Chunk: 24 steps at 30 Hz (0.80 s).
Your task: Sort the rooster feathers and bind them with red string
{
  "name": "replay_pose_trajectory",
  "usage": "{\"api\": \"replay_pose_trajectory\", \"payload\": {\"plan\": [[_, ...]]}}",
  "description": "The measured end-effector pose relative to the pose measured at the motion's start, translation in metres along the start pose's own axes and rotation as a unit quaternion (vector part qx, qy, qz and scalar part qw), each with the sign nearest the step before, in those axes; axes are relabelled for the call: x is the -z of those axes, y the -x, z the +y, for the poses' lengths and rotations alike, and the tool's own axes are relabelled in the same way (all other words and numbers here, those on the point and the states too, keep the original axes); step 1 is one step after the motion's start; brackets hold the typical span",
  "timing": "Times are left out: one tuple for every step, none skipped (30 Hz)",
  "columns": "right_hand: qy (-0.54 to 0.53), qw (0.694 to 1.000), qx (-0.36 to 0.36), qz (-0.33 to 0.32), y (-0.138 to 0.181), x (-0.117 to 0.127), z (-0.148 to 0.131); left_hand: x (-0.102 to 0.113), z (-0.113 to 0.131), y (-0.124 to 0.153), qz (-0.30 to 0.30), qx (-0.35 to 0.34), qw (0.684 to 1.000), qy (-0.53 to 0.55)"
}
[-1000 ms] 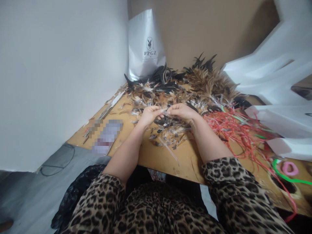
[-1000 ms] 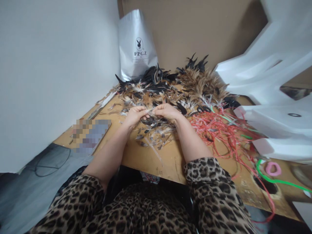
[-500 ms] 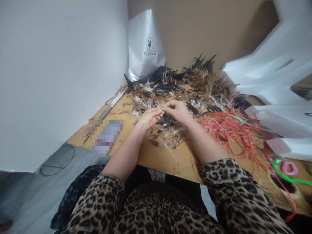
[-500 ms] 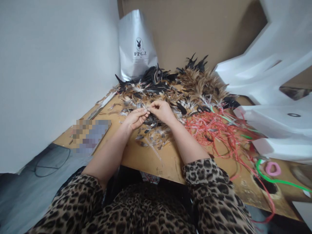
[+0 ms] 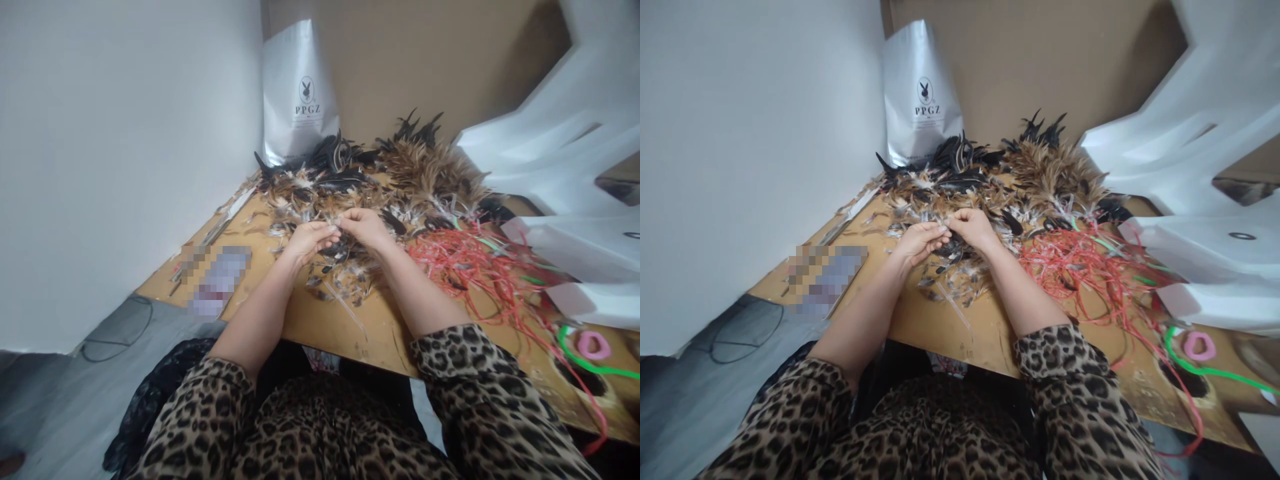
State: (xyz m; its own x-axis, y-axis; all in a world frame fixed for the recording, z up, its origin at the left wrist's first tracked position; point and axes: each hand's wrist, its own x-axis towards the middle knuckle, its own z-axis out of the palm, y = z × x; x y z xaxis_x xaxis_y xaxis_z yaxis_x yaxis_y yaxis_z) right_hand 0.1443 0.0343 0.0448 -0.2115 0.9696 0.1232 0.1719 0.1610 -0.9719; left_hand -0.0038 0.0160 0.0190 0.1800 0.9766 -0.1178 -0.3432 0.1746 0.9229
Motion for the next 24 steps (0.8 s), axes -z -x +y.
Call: {"api": "replay_pose_trajectory", "payload": {"plan": [[0.005,1.000,0.002,0.002,0.000,0.000,0.001,-0.001,0.000,0.000,0.005,-0.007,1.000,-0.013],[0.008,1.000,0.005,0.008,-0.001,0.000,0.001,-0.002,0.001,0.000,0.012,-0.015,1.000,-0.023],[0.010,1.000,0.006,0.017,-0.002,0.000,0.003,-0.002,0.001,0.000,0.020,-0.024,0.999,-0.029],[0.012,0.999,0.007,0.028,-0.003,0.002,0.005,-0.002,0.002,0.000,0.031,-0.033,0.999,-0.028],[0.018,0.999,0.009,0.041,-0.005,0.003,0.007,-0.001,0.003,-0.001,0.046,-0.043,0.998,-0.019],[0.030,0.998,0.014,0.053,-0.007,0.005,0.010,0.000,0.003,-0.002,0.065,-0.053,0.996,-0.003],[0.051,0.996,0.022,0.062,-0.008,0.008,0.013,0.002,0.004,-0.003,0.085,-0.062,0.994,0.019],[0.083,0.994,0.031,0.067,-0.010,0.010,0.015,0.004,0.005,-0.004,0.105,-0.070,0.991,0.042],[0.123,0.989,0.042,0.065,-0.011,0.012,0.018,0.006,0.006,-0.005,0.122,-0.076,0.988,0.064],[0.167,0.983,0.051,0.058,-0.011,0.014,0.019,0.009,0.006,-0.006,0.135,-0.080,0.984,0.082],[0.214,0.974,0.055,0.045,-0.011,0.014,0.020,0.010,0.006,-0.007,0.144,-0.082,0.981,0.096],[0.261,0.963,0.055,0.028,-0.010,0.015,0.020,0.012,0.006,-0.008,0.150,-0.082,0.980,0.105],[0.304,0.951,0.051,0.012,-0.009,0.014,0.019,0.013,0.006,-0.009,0.152,-0.081,0.979,0.111],[0.343,0.938,0.045,0.001,-0.008,0.013,0.017,0.014,0.005,-0.010,0.151,-0.079,0.979,0.115],[0.376,0.926,0.038,-0.004,-0.007,0.012,0.016,0.014,0.005,-0.010,0.149,-0.078,0.979,0.115],[0.401,0.916,0.032,-0.005,-0.006,0.010,0.015,0.014,0.004,-0.011,0.147,-0.077,0.979,0.115],[0.418,0.908,0.029,-0.002,-0.005,0.009,0.014,0.014,0.003,-0.011,0.143,-0.078,0.980,0.113],[0.428,0.903,0.028,0.001,-0.005,0.008,0.014,0.014,0.002,-0.011,0.141,-0.079,0.981,0.111],[0.434,0.900,0.028,0.003,-0.005,0.008,0.015,0.014,0.002,-0.012,0.139,-0.079,0.981,0.109],[0.438,0.899,0.028,0.004,-0.005,0.007,0.016,0.014,0.001,-0.012,0.138,-0.078,0.981,0.107],[0.441,0.897,0.028,0.003,-0.006,0.007,0.018,0.014,0.001,-0.012,0.137,-0.076,0.982,0.105],[0.444,0.896,0.027,0.001,-0.006,0.007,0.019,0.014,0.000,-0.012,0.136,-0.074,0.982,0.104],[0.447,0.894,0.026,-0.005,-0.006,0.007,0.021,0.014,0.000,-0.012,0.134,-0.072,0.983,0.103],[0.449,0.893,0.025,-0.012,-0.006,0.007,0.022,0.014,-0.001,-0.012,0.133,-0.070,0.983,0.102]]}}
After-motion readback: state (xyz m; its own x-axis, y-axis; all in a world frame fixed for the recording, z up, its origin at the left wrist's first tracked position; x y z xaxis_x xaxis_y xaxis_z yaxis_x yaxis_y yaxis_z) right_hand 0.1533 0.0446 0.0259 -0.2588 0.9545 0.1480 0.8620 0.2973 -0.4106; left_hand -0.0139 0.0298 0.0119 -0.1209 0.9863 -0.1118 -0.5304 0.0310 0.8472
